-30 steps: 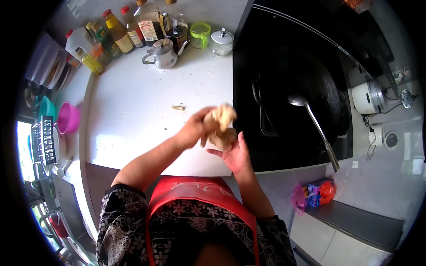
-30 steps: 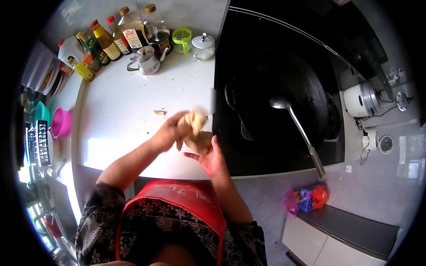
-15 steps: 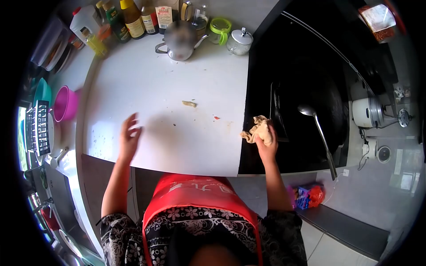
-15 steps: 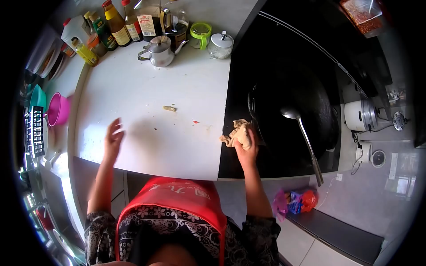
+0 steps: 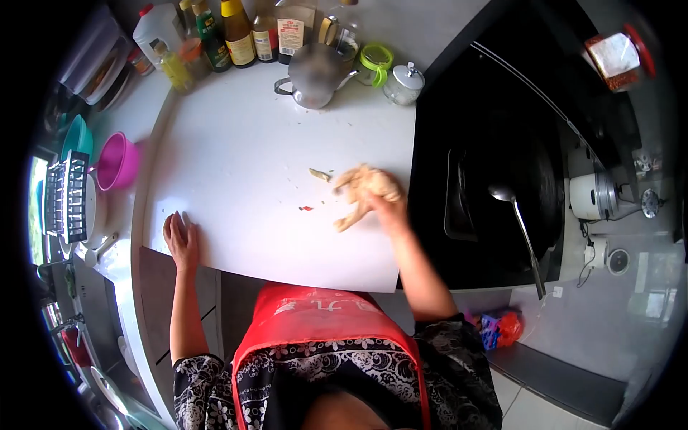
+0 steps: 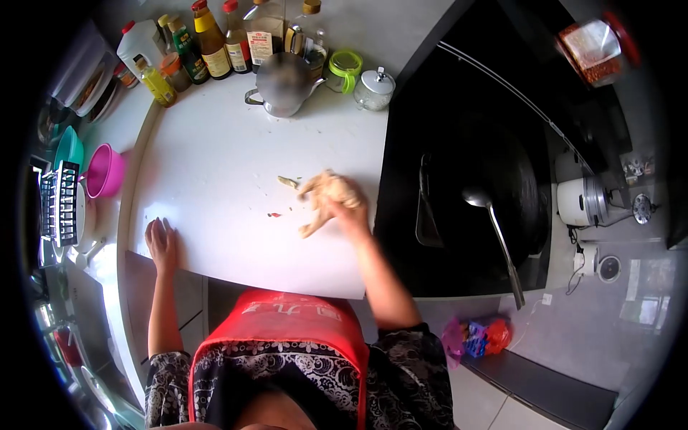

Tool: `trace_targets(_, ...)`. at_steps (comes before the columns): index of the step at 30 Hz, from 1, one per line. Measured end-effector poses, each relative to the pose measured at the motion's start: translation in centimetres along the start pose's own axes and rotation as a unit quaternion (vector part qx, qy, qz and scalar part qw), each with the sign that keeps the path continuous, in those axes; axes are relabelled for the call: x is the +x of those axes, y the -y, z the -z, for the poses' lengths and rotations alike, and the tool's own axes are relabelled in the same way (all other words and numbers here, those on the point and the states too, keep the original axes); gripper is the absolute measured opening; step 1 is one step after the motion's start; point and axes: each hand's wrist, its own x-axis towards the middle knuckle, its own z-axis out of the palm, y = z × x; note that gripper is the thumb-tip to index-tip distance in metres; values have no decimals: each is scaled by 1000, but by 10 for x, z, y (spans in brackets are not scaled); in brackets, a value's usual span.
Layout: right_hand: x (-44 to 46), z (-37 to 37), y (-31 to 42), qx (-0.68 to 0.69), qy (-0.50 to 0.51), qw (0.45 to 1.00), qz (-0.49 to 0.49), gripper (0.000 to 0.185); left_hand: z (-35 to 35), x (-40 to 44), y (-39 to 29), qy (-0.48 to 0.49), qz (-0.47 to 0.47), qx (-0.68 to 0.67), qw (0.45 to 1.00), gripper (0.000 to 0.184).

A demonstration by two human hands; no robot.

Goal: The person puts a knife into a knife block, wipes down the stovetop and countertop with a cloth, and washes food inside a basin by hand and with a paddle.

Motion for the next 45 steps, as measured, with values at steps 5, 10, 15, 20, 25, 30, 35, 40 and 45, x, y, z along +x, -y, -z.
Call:
trace_targets(5, 73, 84, 6, -206, -134, 968, 51, 40, -1, 1, -10, -10, 25, 9, 1000, 42)
trace_targets(10, 83, 22, -43, -422, -38, 888, 178, 42, 1, 1, -14, -2, 30, 14, 999, 38)
trace_targets(15, 60, -43, -40, -299, 69, 941, 140, 36, -2, 3, -9, 1, 9, 50, 999, 38)
trace_targets(20, 116, 27, -8, -109, -64, 990, 61, 39, 1, 4, -18, 9, 34, 56, 998, 37)
trace_targets(25, 172, 78, -17, -402, -133, 898, 116, 42, 1, 5, -21, 19, 54, 69, 996, 36)
trace_targets(30, 148, -23, -40, -426, -20, 868, 255, 30, 1, 5, -20, 11, 44, 69, 997, 37)
trace_targets(35, 111, -62, -49, -373, 85, 877, 290, 31, -2, 5, -16, -24, -3, 81, 996, 29)
trace_targets(40, 101, -34, -2, 54, 91, 989, -100, 39, -9, 68, -49, -30, -16, 22, 999, 10)
trace_targets(45, 114, 12, 22, 29, -33, 998, -35, 42, -66, 171, -163, 97, -81, -188, 974, 22)
